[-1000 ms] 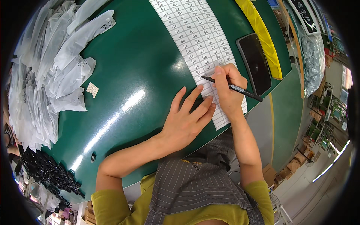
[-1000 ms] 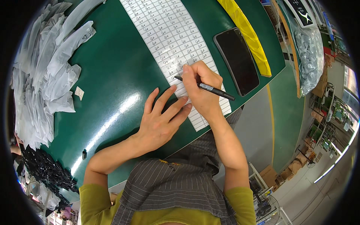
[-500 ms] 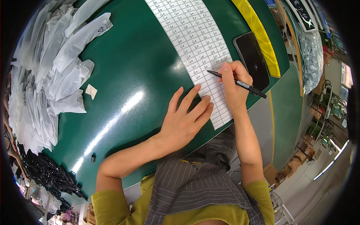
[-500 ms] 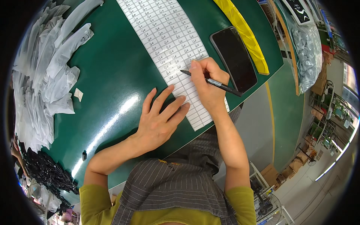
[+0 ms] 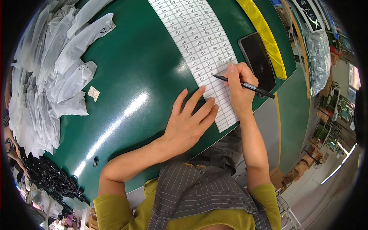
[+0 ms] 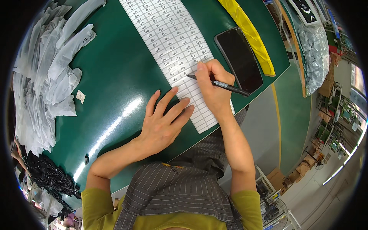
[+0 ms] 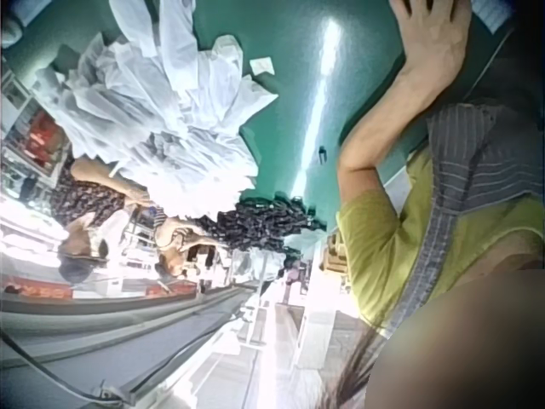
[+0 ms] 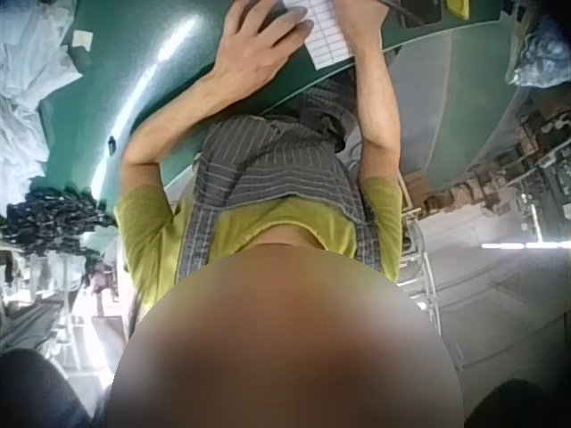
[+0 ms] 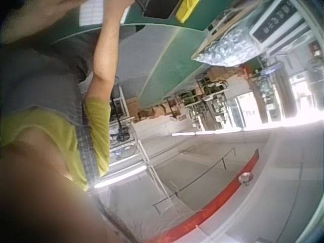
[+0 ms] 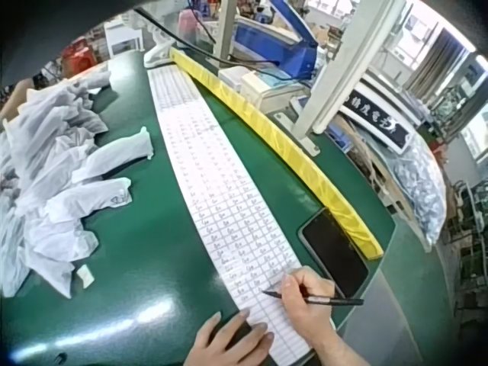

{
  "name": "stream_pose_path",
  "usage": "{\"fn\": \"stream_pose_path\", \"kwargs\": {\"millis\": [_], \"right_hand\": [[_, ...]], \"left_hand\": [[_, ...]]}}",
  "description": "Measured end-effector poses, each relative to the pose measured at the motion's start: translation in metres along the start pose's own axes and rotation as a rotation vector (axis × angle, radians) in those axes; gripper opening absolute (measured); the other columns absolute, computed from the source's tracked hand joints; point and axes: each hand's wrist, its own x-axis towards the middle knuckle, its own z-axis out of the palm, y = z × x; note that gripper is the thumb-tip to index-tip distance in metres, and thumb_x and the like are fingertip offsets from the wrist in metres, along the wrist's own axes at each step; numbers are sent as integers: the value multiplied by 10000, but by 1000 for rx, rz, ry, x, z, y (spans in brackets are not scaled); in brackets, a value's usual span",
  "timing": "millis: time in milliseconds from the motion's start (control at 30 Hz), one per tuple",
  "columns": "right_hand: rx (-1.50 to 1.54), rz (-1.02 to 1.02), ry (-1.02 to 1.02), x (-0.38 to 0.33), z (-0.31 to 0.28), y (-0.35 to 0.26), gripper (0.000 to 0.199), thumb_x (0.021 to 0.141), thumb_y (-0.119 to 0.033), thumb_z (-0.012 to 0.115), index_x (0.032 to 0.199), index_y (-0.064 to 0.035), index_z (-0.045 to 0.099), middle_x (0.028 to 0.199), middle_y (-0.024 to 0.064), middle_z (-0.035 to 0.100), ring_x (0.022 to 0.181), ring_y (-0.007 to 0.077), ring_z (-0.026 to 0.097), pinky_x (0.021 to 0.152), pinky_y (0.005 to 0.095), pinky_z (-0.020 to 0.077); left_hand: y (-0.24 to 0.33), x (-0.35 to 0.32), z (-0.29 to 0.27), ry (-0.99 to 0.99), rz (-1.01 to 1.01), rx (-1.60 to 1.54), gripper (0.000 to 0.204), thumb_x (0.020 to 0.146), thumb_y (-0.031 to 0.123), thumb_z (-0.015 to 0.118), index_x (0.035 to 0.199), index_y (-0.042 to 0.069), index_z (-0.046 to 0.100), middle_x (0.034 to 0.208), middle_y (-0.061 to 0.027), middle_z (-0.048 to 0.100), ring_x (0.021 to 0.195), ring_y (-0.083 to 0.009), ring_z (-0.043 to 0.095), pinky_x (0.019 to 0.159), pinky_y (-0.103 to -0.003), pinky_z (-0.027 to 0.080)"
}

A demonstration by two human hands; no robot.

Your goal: Manually recording numeric values into columns on a paper log strip using a pen.

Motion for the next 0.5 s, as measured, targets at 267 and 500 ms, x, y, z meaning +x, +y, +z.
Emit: {"fn": "stream_pose_path", "kwargs": {"millis": [267,500], "right_hand": [[-35,-8,12,2,-1,3,200,926,-68,618,747,3,568,636,-8,577,576,16,452,516,205,375],[24,-73,41,-7,-4,-17,200,923,-74,621,745,2,574,643,7,605,546,32,494,500,211,387]], "left_hand": [[-1,0,1,5,0,-8,424,720,62,691,1141,106,670,1278,-45,550,1326,-329,432,1093,-566,288],[1,0,1,13,4,-1,426,721,66,691,1144,99,670,1278,-50,548,1326,-327,432,1097,-561,284]]}}
